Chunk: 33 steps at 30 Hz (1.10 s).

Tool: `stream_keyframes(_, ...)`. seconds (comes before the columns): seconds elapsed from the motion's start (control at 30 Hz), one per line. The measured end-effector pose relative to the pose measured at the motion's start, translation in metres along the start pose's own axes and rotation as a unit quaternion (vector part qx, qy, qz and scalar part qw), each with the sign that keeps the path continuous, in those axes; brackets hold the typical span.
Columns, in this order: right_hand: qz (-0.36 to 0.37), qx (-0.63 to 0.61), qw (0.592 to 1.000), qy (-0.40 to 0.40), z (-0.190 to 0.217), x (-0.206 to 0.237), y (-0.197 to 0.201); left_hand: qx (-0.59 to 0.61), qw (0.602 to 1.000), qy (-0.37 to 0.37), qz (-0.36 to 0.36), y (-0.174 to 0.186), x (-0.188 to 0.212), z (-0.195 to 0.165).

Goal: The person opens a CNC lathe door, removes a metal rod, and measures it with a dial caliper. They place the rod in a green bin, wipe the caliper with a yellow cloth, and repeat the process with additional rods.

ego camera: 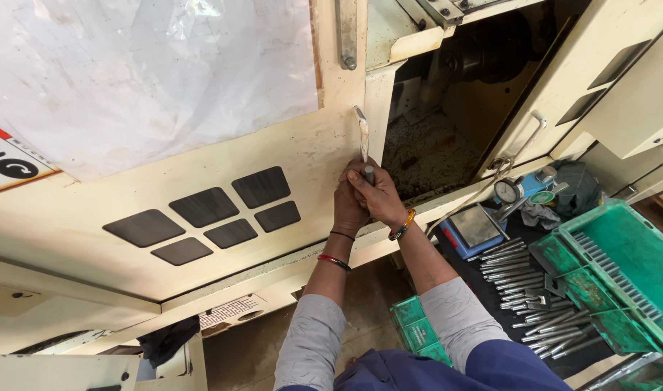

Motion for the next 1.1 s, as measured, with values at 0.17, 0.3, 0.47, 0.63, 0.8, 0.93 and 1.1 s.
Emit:
stream_keyframes(0.17,-0.001,-0.001,1.000,-0.009,0.000,0.001,0.002,-0.001,1.000,0.002,0.012,-0.003,0.001,0.002)
stream_keyframes(0.3,0.000,0.012,1.000,0.009,0.004,0.001,0.006,0.004,1.000,-0.008,0.003,-0.009,0.001,0.003)
stream_keyframes(0.47,-0.005,0.012,1.000,0.002,0.003,0.002,0.007,0.000,1.000,-0.011,-0.004,-0.010,0.001,0.004)
stream_keyframes(0.63,-0.001,0.006,1.000,0.004,0.004,0.002,0.006,0.007,1.000,-0.012,0.001,-0.008,0.002,0.001)
stream_keyframes(0.8,0.002,0.002,1.000,0.003,0.005,0.002,0.005,-0.001,1.000,-0.019,-0.001,-0.006,0.000,0.000)
stream_keyframes(0.93,0.000,0.013,1.000,0.007,0.005,0.002,0.005,0.000,1.000,-0.020,-0.004,-0.006,0.000,-0.002)
stream_keyframes(1.1,-0.002,0.020,1.000,0.009,0.003,0.003,0.006,0.003,1.000,-0.018,-0.008,-0.007,0.001,-0.002)
Point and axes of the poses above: each hand's wrist, its own x-axis away from the middle knuckle, its own y-axis out of the back of the hand, z = x × y, the point moved 2 cm from there along -x, towards the middle knuckle, and after that the axes turned 6 degrees about -y, right-handed, at the moved point
